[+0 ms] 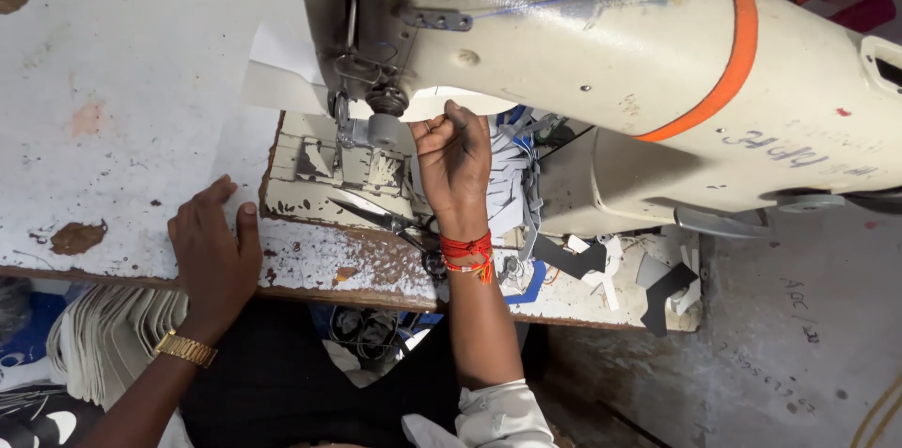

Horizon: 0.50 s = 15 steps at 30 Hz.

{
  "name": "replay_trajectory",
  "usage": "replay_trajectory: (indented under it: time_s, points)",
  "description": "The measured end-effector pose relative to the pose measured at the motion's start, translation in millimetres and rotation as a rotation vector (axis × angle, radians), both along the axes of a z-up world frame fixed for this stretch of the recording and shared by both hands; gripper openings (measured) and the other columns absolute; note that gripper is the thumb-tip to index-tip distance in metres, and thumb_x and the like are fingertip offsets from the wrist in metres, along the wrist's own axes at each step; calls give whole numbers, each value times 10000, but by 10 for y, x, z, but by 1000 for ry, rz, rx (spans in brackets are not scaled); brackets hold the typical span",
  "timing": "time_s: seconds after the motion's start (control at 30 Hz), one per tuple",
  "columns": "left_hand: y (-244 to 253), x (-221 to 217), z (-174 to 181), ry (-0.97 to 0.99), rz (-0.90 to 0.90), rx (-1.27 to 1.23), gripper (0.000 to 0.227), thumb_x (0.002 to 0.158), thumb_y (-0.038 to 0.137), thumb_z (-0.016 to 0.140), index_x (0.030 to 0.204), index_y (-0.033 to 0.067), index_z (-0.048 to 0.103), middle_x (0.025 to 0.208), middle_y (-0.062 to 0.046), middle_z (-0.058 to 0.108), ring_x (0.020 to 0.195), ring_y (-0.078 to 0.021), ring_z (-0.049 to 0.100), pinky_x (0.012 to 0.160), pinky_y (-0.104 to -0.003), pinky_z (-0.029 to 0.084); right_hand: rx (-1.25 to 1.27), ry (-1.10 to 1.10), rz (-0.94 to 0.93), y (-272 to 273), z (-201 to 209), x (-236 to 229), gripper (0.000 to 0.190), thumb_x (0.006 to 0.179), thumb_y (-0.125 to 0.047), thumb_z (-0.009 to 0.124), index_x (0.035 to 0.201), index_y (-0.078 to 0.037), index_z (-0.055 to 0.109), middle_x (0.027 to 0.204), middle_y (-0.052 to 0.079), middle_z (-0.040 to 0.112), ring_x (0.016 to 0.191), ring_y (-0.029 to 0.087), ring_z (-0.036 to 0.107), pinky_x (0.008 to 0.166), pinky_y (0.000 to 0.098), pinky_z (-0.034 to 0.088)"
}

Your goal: The person uses a sewing machine to stitch white shoe parts with blue markings. They guide the material under the needle, cut the thread with scissors, and stack the finished pieces on the table.

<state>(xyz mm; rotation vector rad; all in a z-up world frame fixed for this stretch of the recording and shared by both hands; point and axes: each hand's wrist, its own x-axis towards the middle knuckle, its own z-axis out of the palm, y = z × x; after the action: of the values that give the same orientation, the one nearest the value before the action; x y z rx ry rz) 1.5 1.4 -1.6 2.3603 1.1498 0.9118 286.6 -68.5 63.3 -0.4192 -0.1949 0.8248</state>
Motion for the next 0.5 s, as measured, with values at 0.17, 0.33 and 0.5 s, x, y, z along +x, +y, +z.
replay_trajectory:
  time_s: [0.17, 0.33, 0.5]
  points:
    - [-14, 7, 2, 8, 19, -4, 340, 1107, 197, 583, 1380, -4, 547, 1277, -173, 643, 1223, -367, 555, 1067, -505, 387, 22, -35, 38, -44, -110, 0, 36, 1001, -40, 610, 1036, -36, 600, 858, 68, 670, 863, 186, 685, 1044, 490, 538]
    - [-21, 11, 11, 8, 15, -23, 357, 1099, 191, 576, 1390, -12, 547, 1263, -169, 657, 1217, -359, 558, 1067, -507, 381, 9, -60, 75, -68, -127, -3, 147, 1014, -49, 591, 1149, 8, 603, 998, 140, 724, 1026, 262, 718, 1100, 533, 512]
    - [-17, 14, -1, 14, 22, -24, 353, 1098, 193, 580, 1385, -9, 550, 1259, -171, 657, 1207, -359, 560, 1064, -504, 384, 5, -63, 76, -78, -138, -2, 192, 1019, -58, 594, 1195, 18, 592, 1098, 177, 725, 1105, 298, 710, 1115, 529, 503]
